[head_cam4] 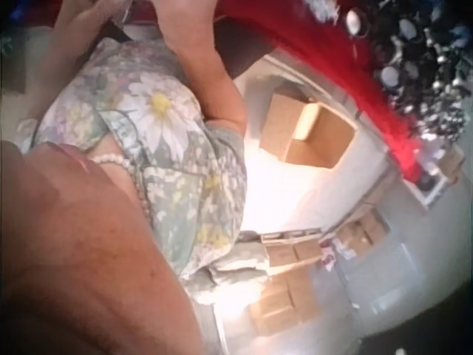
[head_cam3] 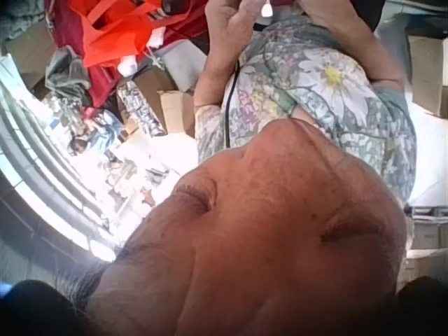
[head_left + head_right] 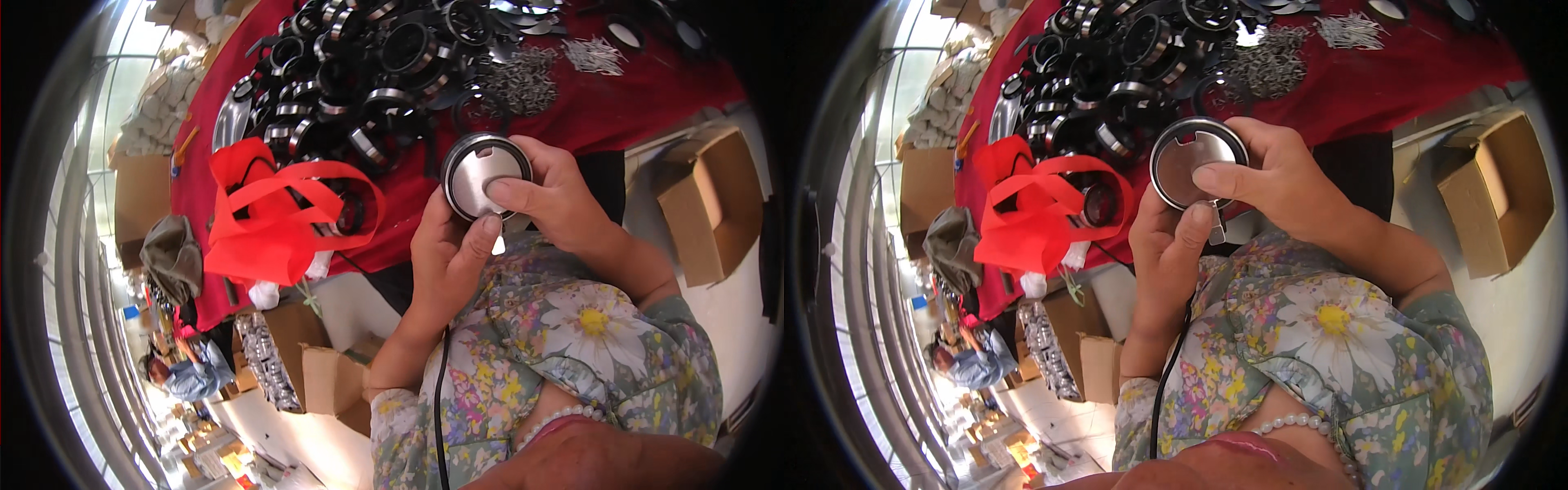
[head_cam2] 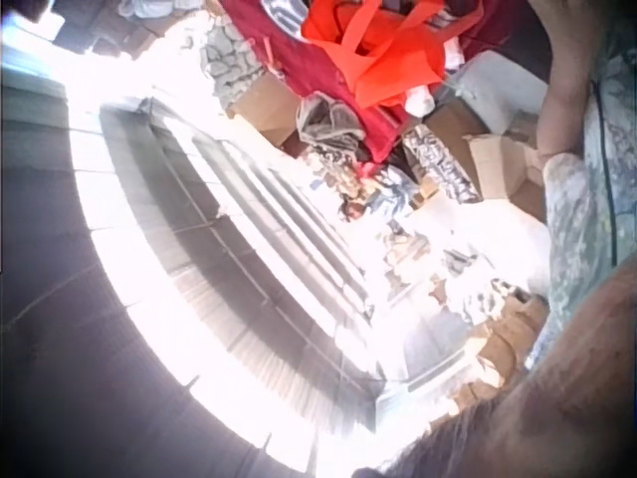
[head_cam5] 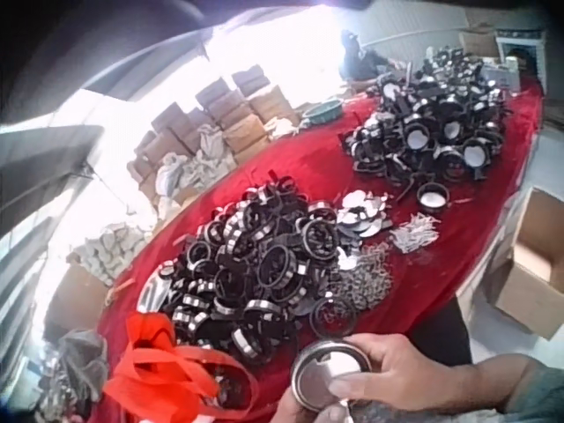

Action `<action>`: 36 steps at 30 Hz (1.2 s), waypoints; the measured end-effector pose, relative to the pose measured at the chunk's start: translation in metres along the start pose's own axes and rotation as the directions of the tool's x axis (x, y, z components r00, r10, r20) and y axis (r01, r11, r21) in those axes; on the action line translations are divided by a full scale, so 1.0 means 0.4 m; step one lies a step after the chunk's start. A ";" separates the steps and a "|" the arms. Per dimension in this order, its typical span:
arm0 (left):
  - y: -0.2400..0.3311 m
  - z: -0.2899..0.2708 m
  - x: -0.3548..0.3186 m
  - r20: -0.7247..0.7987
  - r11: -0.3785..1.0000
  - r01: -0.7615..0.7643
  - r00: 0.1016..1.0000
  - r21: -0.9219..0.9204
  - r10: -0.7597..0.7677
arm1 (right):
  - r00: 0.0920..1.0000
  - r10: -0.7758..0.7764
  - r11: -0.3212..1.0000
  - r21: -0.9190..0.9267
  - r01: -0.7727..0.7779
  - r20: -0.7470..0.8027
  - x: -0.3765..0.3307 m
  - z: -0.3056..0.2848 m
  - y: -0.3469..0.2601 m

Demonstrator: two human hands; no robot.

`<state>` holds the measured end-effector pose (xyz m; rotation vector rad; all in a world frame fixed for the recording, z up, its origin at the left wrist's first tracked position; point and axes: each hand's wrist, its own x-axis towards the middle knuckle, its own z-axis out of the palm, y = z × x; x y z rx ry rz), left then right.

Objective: The person empties a metal bowl onto a table of parts, then assembles lids by fitting metal discs onto plastic handle rings and securing them with small metal clips by hand.

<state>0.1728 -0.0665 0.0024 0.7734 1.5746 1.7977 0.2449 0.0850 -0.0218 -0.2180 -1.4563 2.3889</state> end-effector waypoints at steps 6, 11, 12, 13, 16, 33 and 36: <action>-0.016 0.023 0.037 0.110 0.991 0.075 0.992 -0.112 -0.063 | 0.966 -0.246 0.879 -0.437 0.190 -0.076 -0.007 -0.040 0.011; -0.015 0.025 0.123 0.141 0.946 0.231 0.969 -0.227 -0.203 | 0.871 -0.464 0.766 -0.568 0.303 -0.161 0.001 -0.063 -0.012; -0.017 0.026 0.146 0.154 0.933 0.248 0.965 -0.262 -0.213 | 0.808 -0.576 0.623 -0.707 0.335 -0.125 -0.001 -0.071 -0.024; -0.020 0.027 0.168 0.161 0.912 0.273 0.959 -0.306 -0.233 | 0.738 -0.672 0.457 -0.822 0.341 -0.068 -0.004 -0.079 -0.033; -0.041 0.039 0.217 0.166 0.851 0.279 0.959 -0.445 -0.227 | 0.710 -0.663 0.074 -0.923 0.377 0.237 -0.016 -0.095 -0.046; -0.093 0.042 0.334 0.513 0.806 0.407 0.845 -0.430 -0.153 | 0.681 -0.703 0.013 -0.953 0.303 0.206 0.012 -0.141 -0.024; -0.108 0.035 0.339 0.494 0.786 0.424 0.851 -0.449 -0.177 | 0.691 -0.698 0.040 -0.953 0.300 0.189 0.025 -0.144 -0.016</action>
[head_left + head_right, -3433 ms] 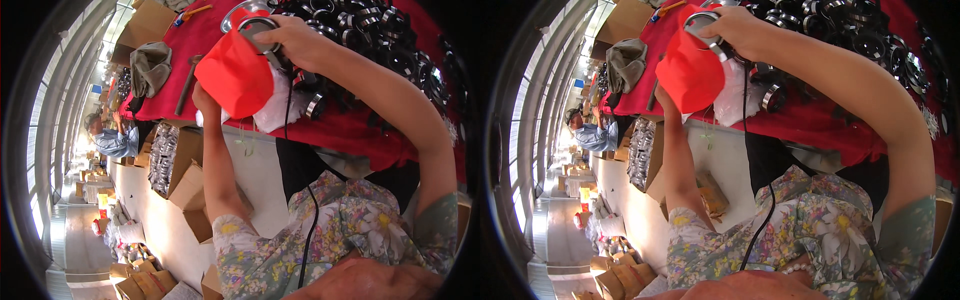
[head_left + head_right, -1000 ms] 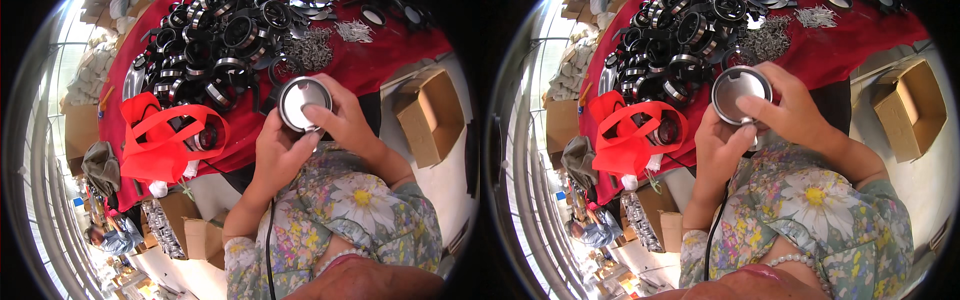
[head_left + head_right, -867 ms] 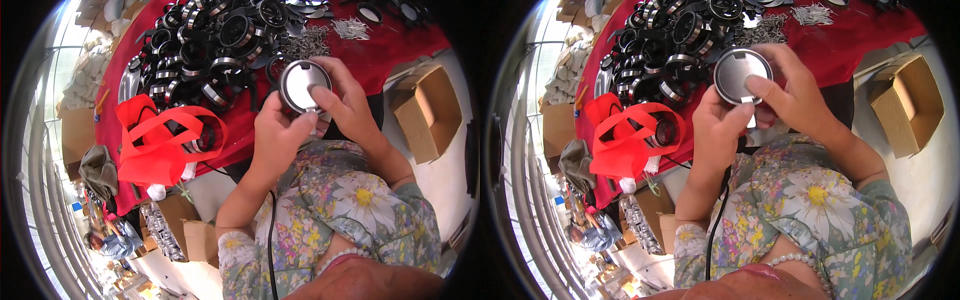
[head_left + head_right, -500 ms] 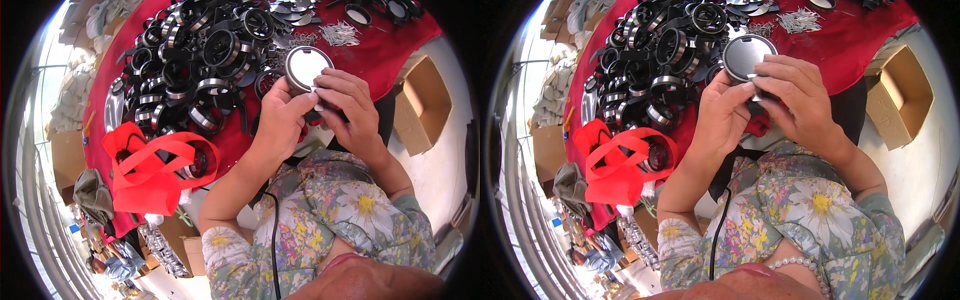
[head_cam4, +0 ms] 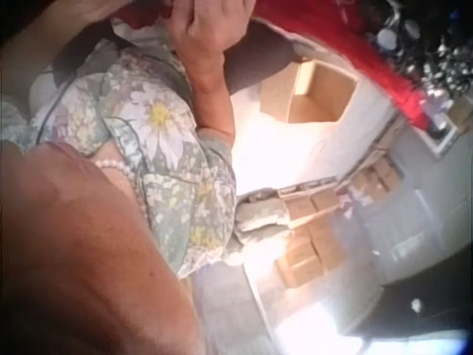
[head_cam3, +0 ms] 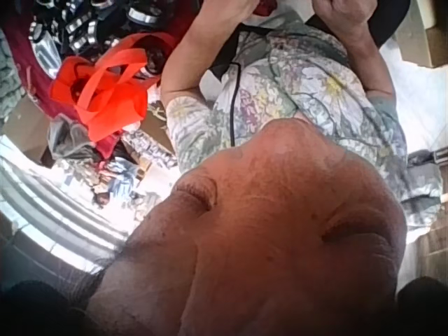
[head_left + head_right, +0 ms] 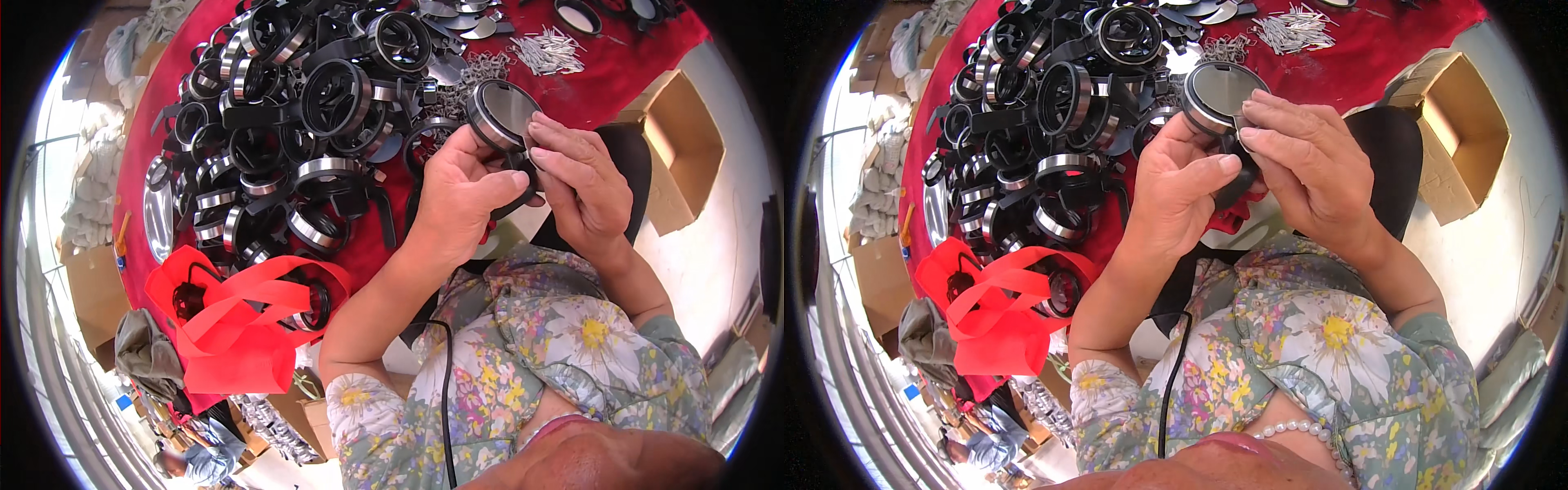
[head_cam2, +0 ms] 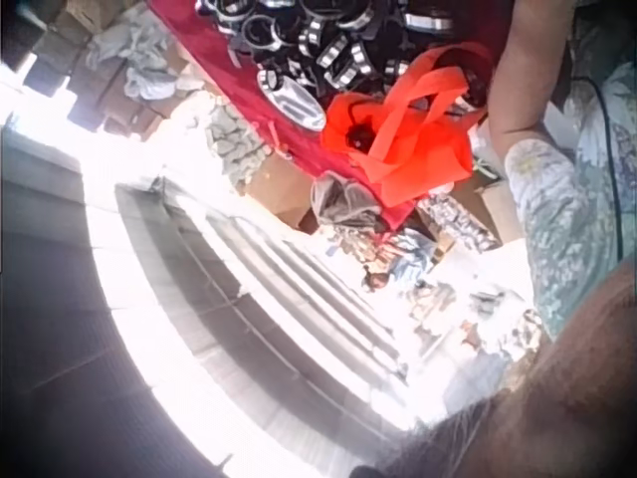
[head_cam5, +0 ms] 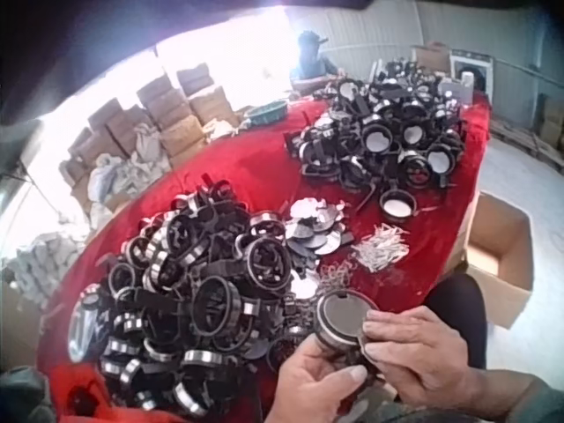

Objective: The person empties a metal bowl onto a table of parts, then assembles lids by fitting metal discs onto plastic handle rings and securing them with small metal clips by hand.

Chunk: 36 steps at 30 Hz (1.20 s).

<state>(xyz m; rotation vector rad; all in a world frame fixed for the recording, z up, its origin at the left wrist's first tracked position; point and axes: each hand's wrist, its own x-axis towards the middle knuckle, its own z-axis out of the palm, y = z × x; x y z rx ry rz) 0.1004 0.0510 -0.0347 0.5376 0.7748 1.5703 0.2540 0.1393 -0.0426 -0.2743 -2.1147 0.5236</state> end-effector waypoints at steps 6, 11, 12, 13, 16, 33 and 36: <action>-0.001 -0.017 -0.002 0.022 0.997 -0.018 1.000 -0.076 0.020 | 1.000 -0.013 1.000 -0.004 0.013 0.004 0.022 0.009 0.004; -0.004 -0.023 -0.009 0.007 0.998 -0.035 0.999 -0.049 0.035 | 0.998 -0.023 1.000 0.002 0.023 0.066 0.028 -0.001 -0.006; -0.007 -0.024 -0.011 0.001 0.998 -0.043 0.999 -0.042 0.043 | 0.996 -0.022 1.000 0.001 0.022 0.081 0.026 -0.004 -0.009; -0.009 -0.024 -0.013 0.001 0.998 -0.035 0.999 -0.045 0.035 | 0.995 -0.022 1.000 0.001 0.022 0.095 0.024 -0.008 -0.011; -0.020 -0.026 -0.018 0.010 0.998 -0.036 0.999 -0.042 0.036 | 0.991 0.002 1.000 -0.004 -0.002 0.136 0.018 -0.024 -0.014; -0.054 -0.017 -0.039 -0.063 1.000 0.001 0.998 0.015 0.000 | 0.757 0.609 0.493 0.634 -0.596 0.238 0.007 -0.037 0.000; -0.055 -0.019 -0.044 -0.039 0.999 -0.020 0.999 0.026 0.021 | 0.627 0.678 0.253 0.679 -0.689 0.383 0.022 -0.023 -0.011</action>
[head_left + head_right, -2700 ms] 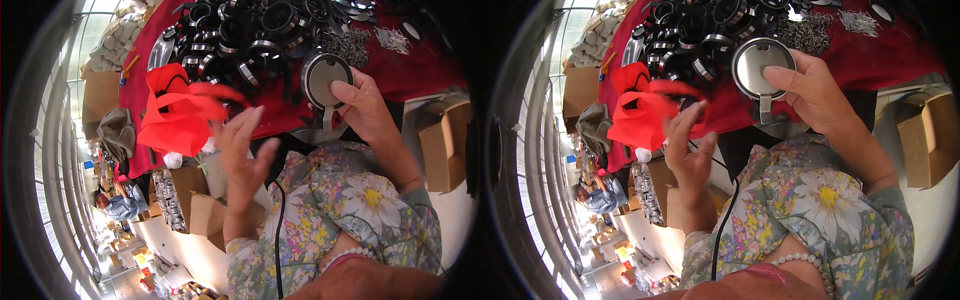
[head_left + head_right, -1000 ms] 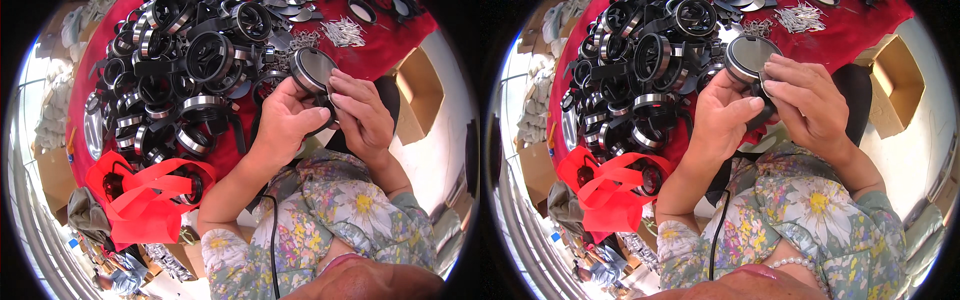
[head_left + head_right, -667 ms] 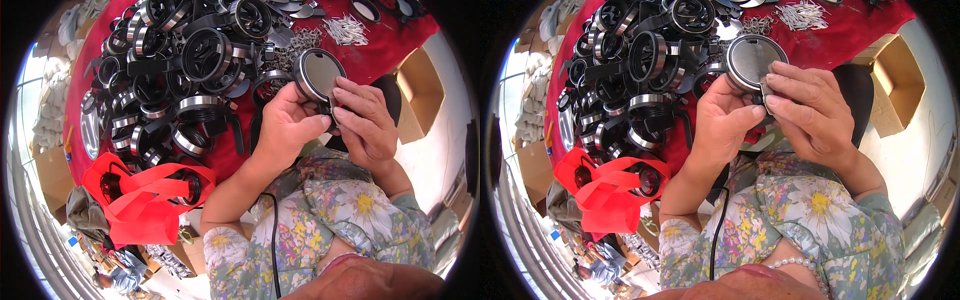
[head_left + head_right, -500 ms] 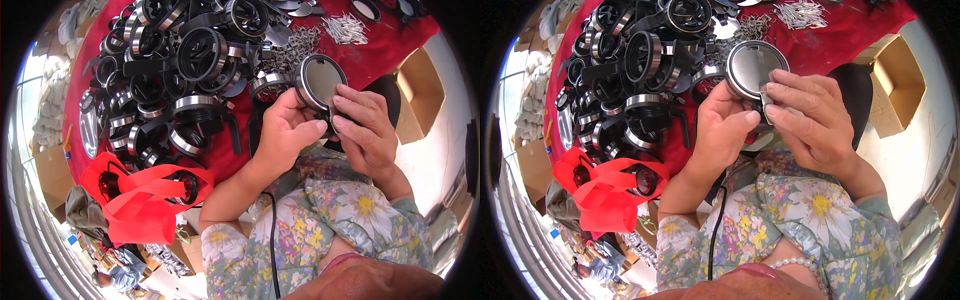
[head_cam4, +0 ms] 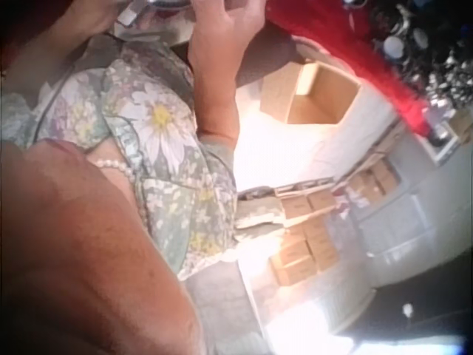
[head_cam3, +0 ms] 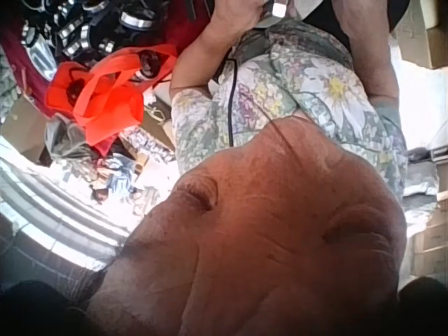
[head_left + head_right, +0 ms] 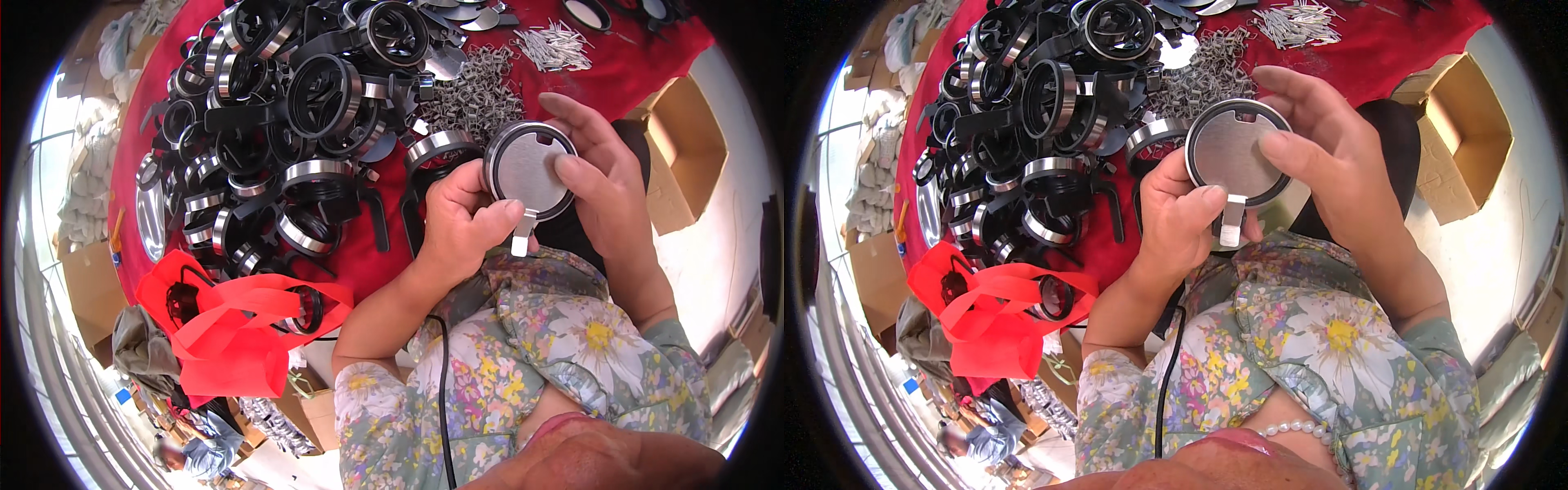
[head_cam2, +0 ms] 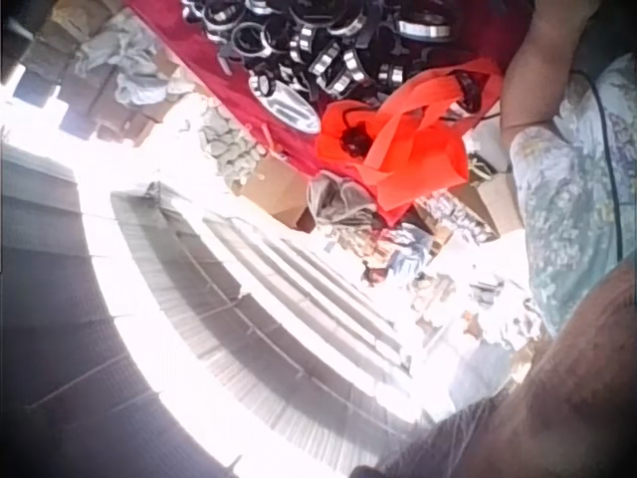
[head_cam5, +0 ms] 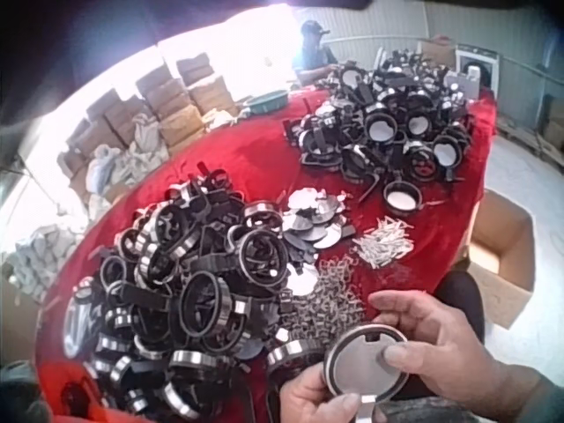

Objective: The person empties a metal bowl onto a table of parts, then assembles lids by fitting metal discs onto plastic handle rings and securing them with small metal clips by hand.

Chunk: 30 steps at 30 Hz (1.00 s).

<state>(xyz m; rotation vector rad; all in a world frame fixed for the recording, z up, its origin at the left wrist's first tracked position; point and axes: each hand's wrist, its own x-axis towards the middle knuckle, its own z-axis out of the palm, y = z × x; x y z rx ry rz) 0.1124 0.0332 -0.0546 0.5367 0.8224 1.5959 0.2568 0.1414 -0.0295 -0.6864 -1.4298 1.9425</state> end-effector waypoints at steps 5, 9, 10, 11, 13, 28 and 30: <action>0.008 -0.005 -0.001 -0.014 1.000 -0.003 1.000 0.023 0.003 | 0.982 0.177 0.935 0.300 -0.189 0.065 0.012 0.016 0.000; 0.008 0.002 0.000 -0.037 1.000 0.018 0.999 0.024 -0.017 | 0.979 0.174 0.887 0.417 -0.201 0.102 0.008 0.012 0.010; 0.008 0.003 0.001 -0.040 1.000 0.017 0.999 0.021 -0.017 | 0.981 0.169 0.889 0.415 -0.193 0.093 0.007 0.011 0.012; 0.008 0.005 0.002 -0.054 0.999 0.025 0.998 0.034 -0.024 | 0.983 0.164 0.891 0.415 -0.185 0.087 0.006 0.012 0.014; 0.008 0.008 0.005 -0.084 0.998 0.042 0.996 0.043 -0.038 | 0.987 0.152 0.923 0.349 -0.160 0.052 0.006 0.013 0.015; 0.010 0.044 -0.004 -0.143 0.987 0.042 0.989 0.153 -0.020 | 0.997 0.073 0.954 0.291 -0.073 0.009 -0.016 0.008 0.015; 0.006 0.047 -0.014 -0.153 0.977 0.069 0.987 0.203 -0.038 | 1.000 0.026 0.984 0.178 -0.023 -0.009 -0.026 -0.003 0.012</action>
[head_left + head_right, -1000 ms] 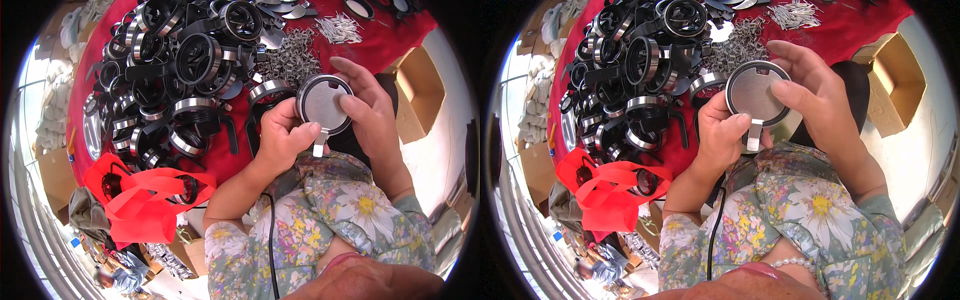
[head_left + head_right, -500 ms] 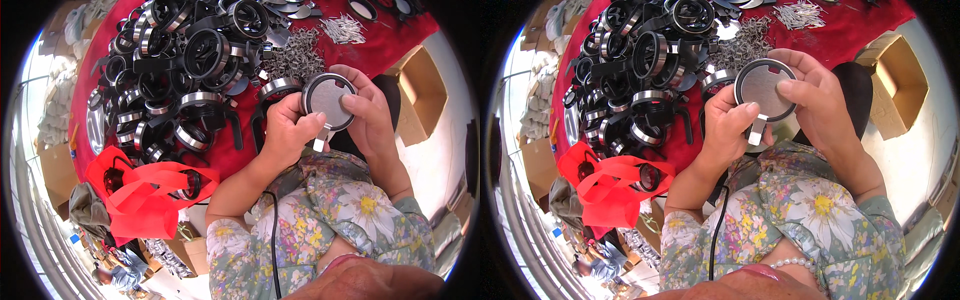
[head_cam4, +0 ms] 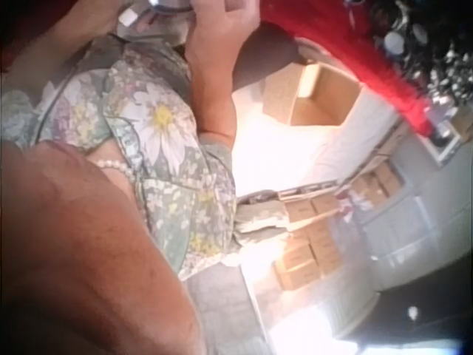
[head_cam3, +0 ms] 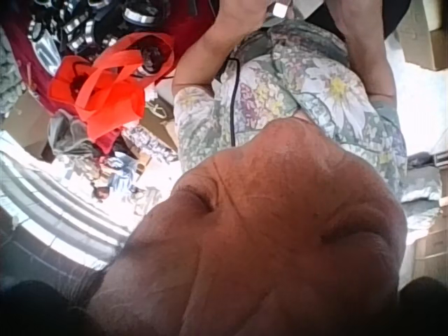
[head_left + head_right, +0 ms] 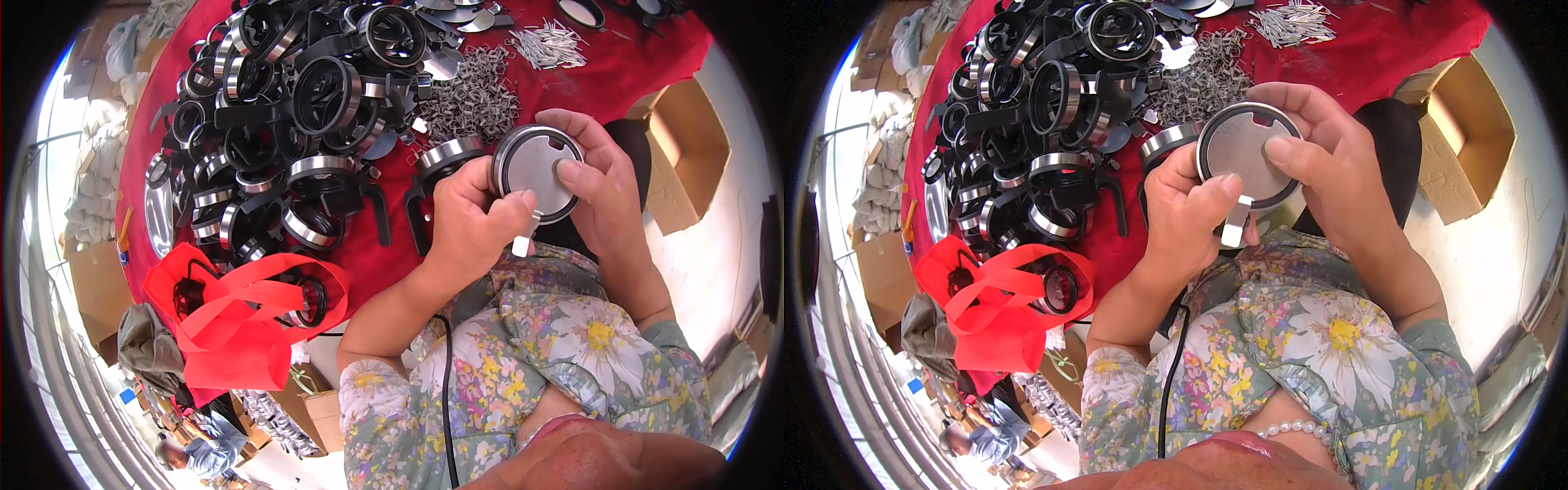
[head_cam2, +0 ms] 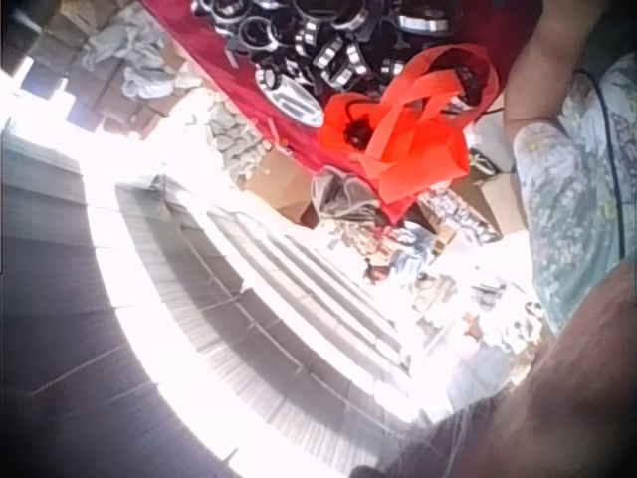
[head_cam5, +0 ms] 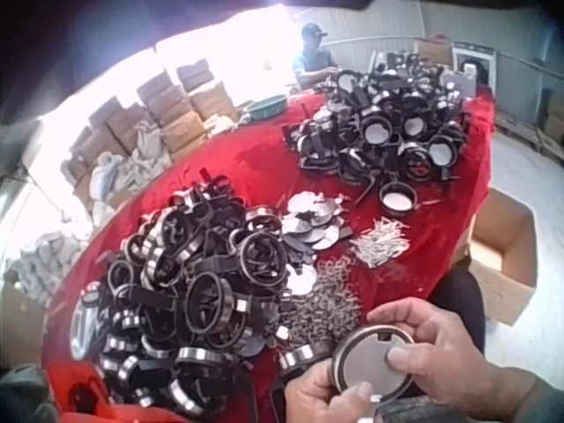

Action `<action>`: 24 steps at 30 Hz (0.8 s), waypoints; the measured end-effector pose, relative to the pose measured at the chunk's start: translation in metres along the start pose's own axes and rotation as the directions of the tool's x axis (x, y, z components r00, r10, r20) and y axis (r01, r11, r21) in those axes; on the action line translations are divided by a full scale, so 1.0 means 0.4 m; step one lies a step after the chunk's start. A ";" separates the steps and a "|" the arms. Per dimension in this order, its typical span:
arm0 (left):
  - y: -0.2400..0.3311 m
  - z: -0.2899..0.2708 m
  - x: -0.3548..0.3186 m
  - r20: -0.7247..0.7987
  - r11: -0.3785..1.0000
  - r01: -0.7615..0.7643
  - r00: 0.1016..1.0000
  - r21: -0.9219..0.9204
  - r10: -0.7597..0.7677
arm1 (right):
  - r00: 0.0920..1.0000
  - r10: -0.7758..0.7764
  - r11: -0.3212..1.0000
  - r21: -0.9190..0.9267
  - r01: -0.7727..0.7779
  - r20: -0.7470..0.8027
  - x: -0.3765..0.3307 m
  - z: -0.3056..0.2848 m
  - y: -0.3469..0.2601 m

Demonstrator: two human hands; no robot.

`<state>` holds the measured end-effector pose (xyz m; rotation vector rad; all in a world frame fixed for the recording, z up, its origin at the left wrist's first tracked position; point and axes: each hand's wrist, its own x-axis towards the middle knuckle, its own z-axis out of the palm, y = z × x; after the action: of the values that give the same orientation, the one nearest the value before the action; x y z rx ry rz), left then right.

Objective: The person empties a metal bowl onto a table of parts, then assembles lids by fitting metal discs onto plastic handle rings and securing them with small metal clips by hand.

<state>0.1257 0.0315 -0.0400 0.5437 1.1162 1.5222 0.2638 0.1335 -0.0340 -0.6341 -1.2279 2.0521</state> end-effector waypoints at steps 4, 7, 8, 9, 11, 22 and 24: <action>-0.009 -0.017 -0.049 -0.048 0.951 -0.099 0.992 0.294 0.118 | 0.963 -0.268 0.897 -0.370 0.240 -0.027 -0.004 -0.052 -0.013; -0.013 -0.048 -0.111 -0.086 0.982 -0.050 0.994 0.181 0.066 | 0.932 -0.361 0.782 -0.556 0.283 -0.033 0.015 -0.094 -0.016; -0.017 -0.057 -0.130 -0.112 0.996 -0.021 0.993 0.084 0.031 | 0.945 -0.326 0.775 -0.582 0.245 -0.036 0.022 -0.103 -0.016; -0.021 -0.065 -0.145 -0.135 0.998 -0.041 0.990 0.045 0.047 | 0.956 -0.288 0.775 -0.598 0.205 -0.046 0.030 -0.109 -0.016; -0.028 -0.079 -0.161 -0.181 0.997 -0.077 0.981 -0.027 0.071 | 0.939 -0.342 0.671 -0.692 0.266 0.028 0.050 -0.109 -0.007; -0.047 -0.076 -0.142 -0.304 0.971 -0.235 0.922 0.050 0.239 | 0.853 -0.490 0.400 -0.823 0.404 0.180 0.154 -0.091 0.027; -0.055 -0.078 -0.140 -0.285 0.970 -0.243 0.929 0.014 0.236 | 0.855 -0.476 0.391 -0.821 0.417 0.208 0.151 -0.072 0.022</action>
<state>0.1266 -0.0334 -0.0601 0.4678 1.2873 1.8680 0.2408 0.1916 -0.0590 -0.6594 -2.1033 0.8464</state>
